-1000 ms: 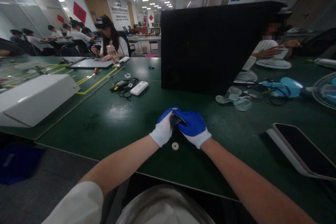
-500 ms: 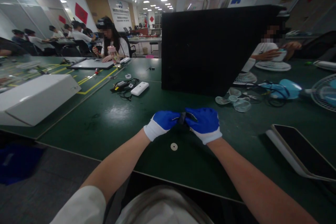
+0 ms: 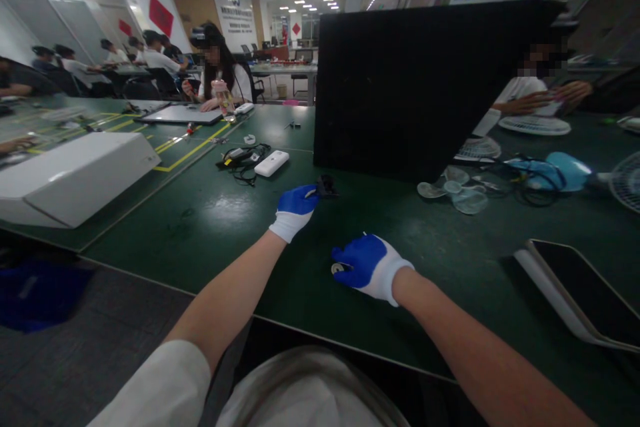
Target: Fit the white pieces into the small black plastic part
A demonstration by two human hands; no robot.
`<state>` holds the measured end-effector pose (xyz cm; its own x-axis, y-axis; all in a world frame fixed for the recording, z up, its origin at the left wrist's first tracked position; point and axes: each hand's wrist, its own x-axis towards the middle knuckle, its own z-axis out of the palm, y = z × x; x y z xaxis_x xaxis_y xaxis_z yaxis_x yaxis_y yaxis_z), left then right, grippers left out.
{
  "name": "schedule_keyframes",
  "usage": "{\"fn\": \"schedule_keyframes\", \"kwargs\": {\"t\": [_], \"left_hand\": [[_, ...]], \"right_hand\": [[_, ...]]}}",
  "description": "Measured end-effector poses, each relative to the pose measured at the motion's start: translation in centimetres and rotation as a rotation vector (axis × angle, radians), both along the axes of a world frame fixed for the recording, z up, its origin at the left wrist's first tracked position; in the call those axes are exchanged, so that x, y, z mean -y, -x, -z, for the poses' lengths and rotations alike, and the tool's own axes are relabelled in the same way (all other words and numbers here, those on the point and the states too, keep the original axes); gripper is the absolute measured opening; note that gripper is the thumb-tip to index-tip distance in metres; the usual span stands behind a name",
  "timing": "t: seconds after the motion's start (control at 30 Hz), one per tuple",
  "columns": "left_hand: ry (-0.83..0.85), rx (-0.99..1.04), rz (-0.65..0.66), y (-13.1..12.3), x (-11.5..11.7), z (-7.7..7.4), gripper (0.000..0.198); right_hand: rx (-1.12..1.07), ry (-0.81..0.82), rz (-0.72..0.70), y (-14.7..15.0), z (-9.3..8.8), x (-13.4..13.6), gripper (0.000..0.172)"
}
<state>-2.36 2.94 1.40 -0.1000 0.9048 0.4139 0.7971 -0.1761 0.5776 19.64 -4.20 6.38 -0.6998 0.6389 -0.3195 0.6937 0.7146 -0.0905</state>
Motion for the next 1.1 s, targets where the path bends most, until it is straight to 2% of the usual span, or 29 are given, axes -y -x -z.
{"fn": "schedule_keyframes", "kwargs": {"t": [0.13, 0.2, 0.37, 0.5, 0.6, 0.73, 0.97, 1.03, 1.1], "left_hand": [[-0.048, -0.060, 0.087, -0.3, 0.2, 0.5, 0.026], [-0.029, -0.096, 0.099, -0.6, 0.4, 0.8, 0.027], [0.045, -0.188, 0.173, -1.5, 1.0, 1.0, 0.028], [0.040, -0.165, 0.262, -2.4, 1.7, 1.1, 0.027], [0.002, -0.110, 0.342, -2.9, 2.1, 1.4, 0.028], [-0.027, -0.074, 0.421, -3.4, 2.2, 1.9, 0.027], [-0.027, -0.035, 0.433, -3.3, 1.9, 2.5, 0.025], [-0.030, -0.014, 0.445, -3.3, 1.9, 2.8, 0.025], [-0.025, 0.022, 0.452, -3.3, 1.9, 3.0, 0.025]], "right_hand": [[-0.076, 0.106, 0.088, -0.4, 0.7, -0.9, 0.028], [-0.180, 0.096, 0.171, -1.2, 1.0, -1.9, 0.022], [-0.593, -0.268, 0.382, -3.8, 0.9, -4.5, 0.027], [-0.859, -0.347, 0.351, -4.4, 1.0, -5.1, 0.025], [-0.876, -0.342, 0.308, -4.0, 1.6, -4.9, 0.026], [-0.821, -0.385, 0.319, -3.5, 2.6, -4.7, 0.027], [-0.818, -0.591, 0.475, -3.1, 2.8, -4.3, 0.022], [-0.797, -0.582, 0.441, -3.1, 2.5, -4.2, 0.019], [-0.789, -0.528, 0.331, -3.2, 2.4, -4.2, 0.018]]}}
